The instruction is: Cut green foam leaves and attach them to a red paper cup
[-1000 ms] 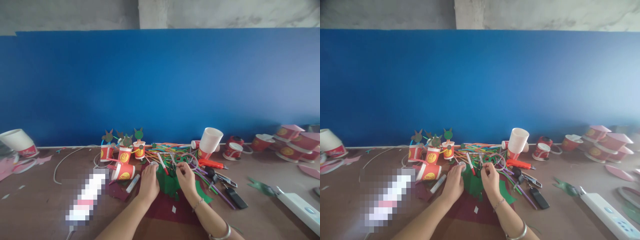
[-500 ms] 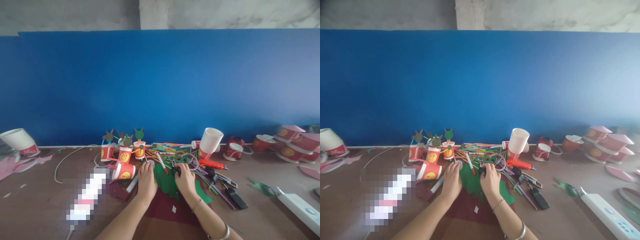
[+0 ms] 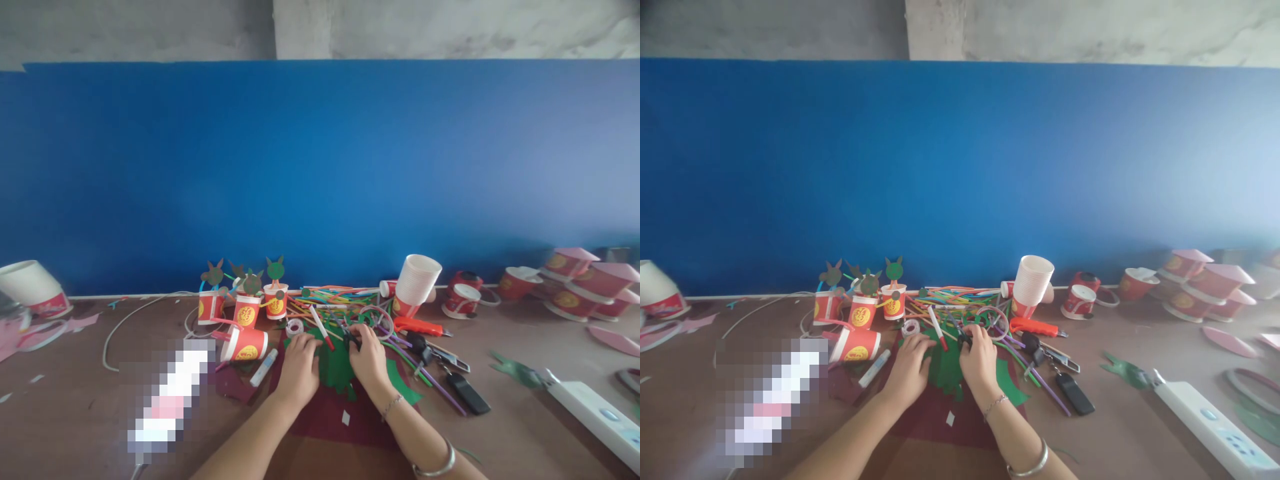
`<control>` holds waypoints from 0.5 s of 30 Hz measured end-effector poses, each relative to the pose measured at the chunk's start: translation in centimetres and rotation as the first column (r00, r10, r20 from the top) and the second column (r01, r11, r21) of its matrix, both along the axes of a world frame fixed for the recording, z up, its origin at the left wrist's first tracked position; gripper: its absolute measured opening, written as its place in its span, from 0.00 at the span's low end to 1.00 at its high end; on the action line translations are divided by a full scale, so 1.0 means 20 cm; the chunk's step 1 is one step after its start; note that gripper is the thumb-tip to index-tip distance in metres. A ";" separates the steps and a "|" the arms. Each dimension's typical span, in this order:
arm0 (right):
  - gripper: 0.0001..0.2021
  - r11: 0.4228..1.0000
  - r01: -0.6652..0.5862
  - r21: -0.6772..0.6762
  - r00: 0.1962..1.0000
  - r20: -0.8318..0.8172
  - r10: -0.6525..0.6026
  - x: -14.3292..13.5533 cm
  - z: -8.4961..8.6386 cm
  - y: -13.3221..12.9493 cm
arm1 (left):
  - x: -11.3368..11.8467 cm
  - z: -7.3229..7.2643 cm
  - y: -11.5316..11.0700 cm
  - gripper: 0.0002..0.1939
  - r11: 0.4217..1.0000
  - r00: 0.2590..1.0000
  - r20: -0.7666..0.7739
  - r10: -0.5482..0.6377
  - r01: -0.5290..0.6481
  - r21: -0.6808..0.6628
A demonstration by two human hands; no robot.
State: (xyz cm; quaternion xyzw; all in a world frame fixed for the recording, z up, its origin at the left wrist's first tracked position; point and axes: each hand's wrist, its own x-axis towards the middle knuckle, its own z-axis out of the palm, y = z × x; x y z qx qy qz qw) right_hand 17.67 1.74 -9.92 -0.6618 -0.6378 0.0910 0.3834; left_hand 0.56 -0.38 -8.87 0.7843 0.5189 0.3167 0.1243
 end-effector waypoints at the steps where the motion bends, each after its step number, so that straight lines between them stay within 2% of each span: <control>1: 0.12 1.000 0.002 0.013 1.000 -0.019 -0.001 0.00 0.00 0.00 | 0.00 0.01 0.00 0.17 1.000 1.000 -0.003 0.011 -0.011 0.003; 4: 0.11 1.000 0.011 0.029 0.998 -0.062 -0.009 0.01 -0.01 0.02 | 0.01 0.03 -0.02 0.09 0.999 0.999 -0.037 -0.039 0.039 0.014; 5: 0.11 0.999 0.014 0.030 0.998 -0.067 -0.012 0.01 -0.01 0.02 | 0.02 0.04 -0.03 0.09 0.998 0.996 -0.058 -0.062 0.062 0.007; 6: 0.11 0.999 0.018 0.032 0.997 -0.069 -0.015 0.01 -0.02 0.02 | 0.02 0.04 -0.05 0.14 0.998 0.994 -0.083 -0.068 0.068 -0.007; 9: 0.11 0.999 0.028 0.039 0.998 -0.065 -0.026 0.01 -0.01 0.02 | 0.05 0.04 -0.08 0.25 0.999 0.986 -0.162 0.023 -0.029 -0.033; 11: 0.11 0.999 0.033 0.038 0.997 -0.064 -0.031 0.00 -0.01 0.02 | 0.06 0.04 -0.09 0.25 0.994 0.976 -0.196 0.096 -0.105 -0.036; 15: 0.11 0.998 0.028 0.050 0.997 -0.070 -0.024 0.00 -0.01 0.01 | 0.06 0.04 -0.08 0.23 0.985 0.974 -0.166 0.151 -0.162 -0.056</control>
